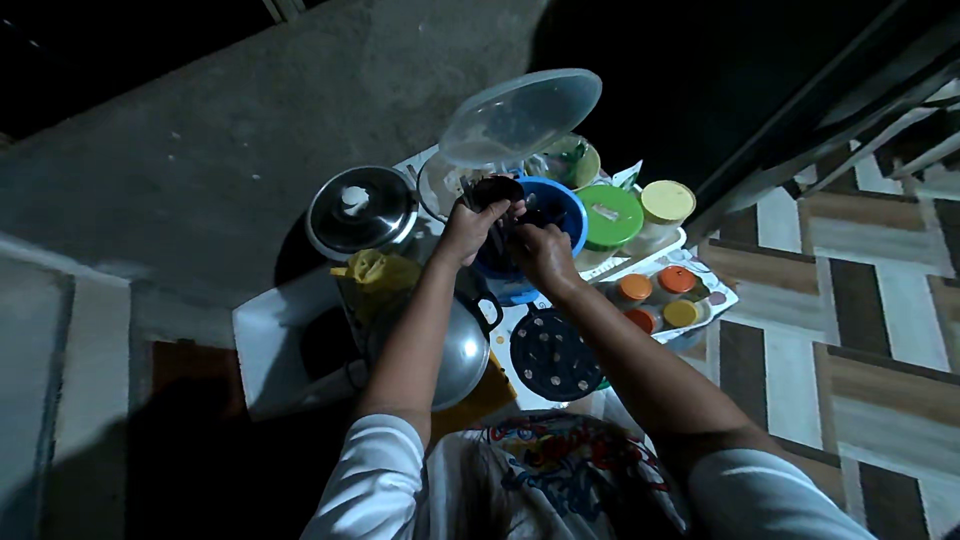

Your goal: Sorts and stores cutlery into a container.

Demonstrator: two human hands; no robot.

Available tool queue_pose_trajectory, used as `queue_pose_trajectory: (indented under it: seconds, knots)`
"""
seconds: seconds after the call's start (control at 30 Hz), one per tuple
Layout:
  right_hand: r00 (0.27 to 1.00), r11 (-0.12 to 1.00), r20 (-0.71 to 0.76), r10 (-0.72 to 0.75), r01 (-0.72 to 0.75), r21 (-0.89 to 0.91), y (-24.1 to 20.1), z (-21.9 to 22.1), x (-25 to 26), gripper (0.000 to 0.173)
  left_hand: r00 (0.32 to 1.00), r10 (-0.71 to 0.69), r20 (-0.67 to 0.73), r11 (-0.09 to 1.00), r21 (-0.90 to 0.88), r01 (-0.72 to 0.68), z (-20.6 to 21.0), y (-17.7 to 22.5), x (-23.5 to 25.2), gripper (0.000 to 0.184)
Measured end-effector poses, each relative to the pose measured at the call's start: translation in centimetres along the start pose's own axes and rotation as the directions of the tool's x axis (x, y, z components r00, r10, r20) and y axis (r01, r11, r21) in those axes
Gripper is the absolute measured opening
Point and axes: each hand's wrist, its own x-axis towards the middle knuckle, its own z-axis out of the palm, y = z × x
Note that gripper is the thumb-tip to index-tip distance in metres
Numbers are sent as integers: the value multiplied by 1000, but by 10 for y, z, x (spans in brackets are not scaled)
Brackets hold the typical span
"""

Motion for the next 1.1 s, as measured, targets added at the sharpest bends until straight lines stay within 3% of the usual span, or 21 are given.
queue_pose_trajectory:
  seconds: [0.37,0.57,0.73,0.8,0.9,1.0,1.1]
  knots:
    - [992,991,-27,-127,128,46,18,4,1,21,983,165,79,986,2,-166,-7,-17,-3,35]
    - [999,999,7,-52,52,12,30,10,-4,18,983,168,80,960,213,-181,-7,-39,-7,40]
    - [995,997,98,26,-20,-70,21,-1,-3,25,984,150,93,931,321,-172,-6,-45,-8,38]
    - [999,996,12,44,-43,-84,12,-5,-7,29,987,140,73,937,312,-156,-3,-45,-9,37]
    - [981,990,-188,-45,19,-139,3,-2,-24,29,997,74,10,954,289,-74,3,-42,-7,32]
    - [998,992,-43,-45,40,-120,-7,4,-40,28,1000,-4,-21,968,249,9,6,-35,-6,26]
    - [959,973,221,178,-138,-186,-25,8,-36,40,996,-80,-30,983,163,84,10,-32,-3,27]
